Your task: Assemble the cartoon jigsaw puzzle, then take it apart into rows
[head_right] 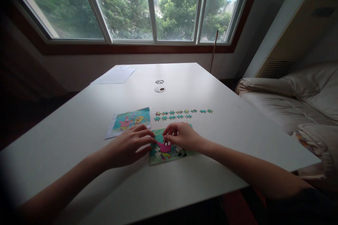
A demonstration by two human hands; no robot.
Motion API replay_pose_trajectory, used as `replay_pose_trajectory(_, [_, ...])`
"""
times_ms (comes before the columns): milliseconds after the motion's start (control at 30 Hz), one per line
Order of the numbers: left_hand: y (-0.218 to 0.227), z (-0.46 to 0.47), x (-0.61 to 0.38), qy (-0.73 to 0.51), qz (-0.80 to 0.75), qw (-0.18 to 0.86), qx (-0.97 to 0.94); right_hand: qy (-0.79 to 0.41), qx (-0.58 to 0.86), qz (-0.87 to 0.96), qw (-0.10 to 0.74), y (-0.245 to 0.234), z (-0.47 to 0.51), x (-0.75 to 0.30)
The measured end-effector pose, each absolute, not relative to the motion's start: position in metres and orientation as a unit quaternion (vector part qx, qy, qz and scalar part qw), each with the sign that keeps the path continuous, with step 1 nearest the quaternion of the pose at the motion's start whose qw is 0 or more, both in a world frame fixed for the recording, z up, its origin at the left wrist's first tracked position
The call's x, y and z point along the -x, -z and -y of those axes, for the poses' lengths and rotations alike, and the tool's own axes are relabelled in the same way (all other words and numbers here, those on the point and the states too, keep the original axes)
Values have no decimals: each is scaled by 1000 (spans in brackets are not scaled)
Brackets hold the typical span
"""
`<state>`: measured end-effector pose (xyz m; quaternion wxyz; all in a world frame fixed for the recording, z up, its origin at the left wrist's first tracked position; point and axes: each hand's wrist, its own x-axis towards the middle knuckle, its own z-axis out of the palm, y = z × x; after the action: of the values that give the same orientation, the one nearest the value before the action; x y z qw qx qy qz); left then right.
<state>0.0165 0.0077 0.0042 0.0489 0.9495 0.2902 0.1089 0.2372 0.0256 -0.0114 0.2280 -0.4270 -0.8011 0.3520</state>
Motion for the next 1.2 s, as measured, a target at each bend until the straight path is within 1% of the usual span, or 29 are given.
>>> replay_pose_trajectory(133, [-4,-7,-17,-106,-291,46,-950,-340,433,804,226,11,-23,-236])
replay_pose_trajectory(467, [-3,-8,-18,-105,-293,46,-949,-265,434,833,218,10,-20,-235])
replay_pose_trajectory(700, [-3,-8,-19,-95,-297,41,-949,-184,401,870,220,10,-21,-238])
replay_pose_trajectory(867, [-4,-4,-22,-88,-299,32,-949,-182,400,868,231,3,-30,-249])
replay_pose_trajectory(1200, [4,3,-30,-80,-293,11,-953,-191,382,885,184,11,-32,-250])
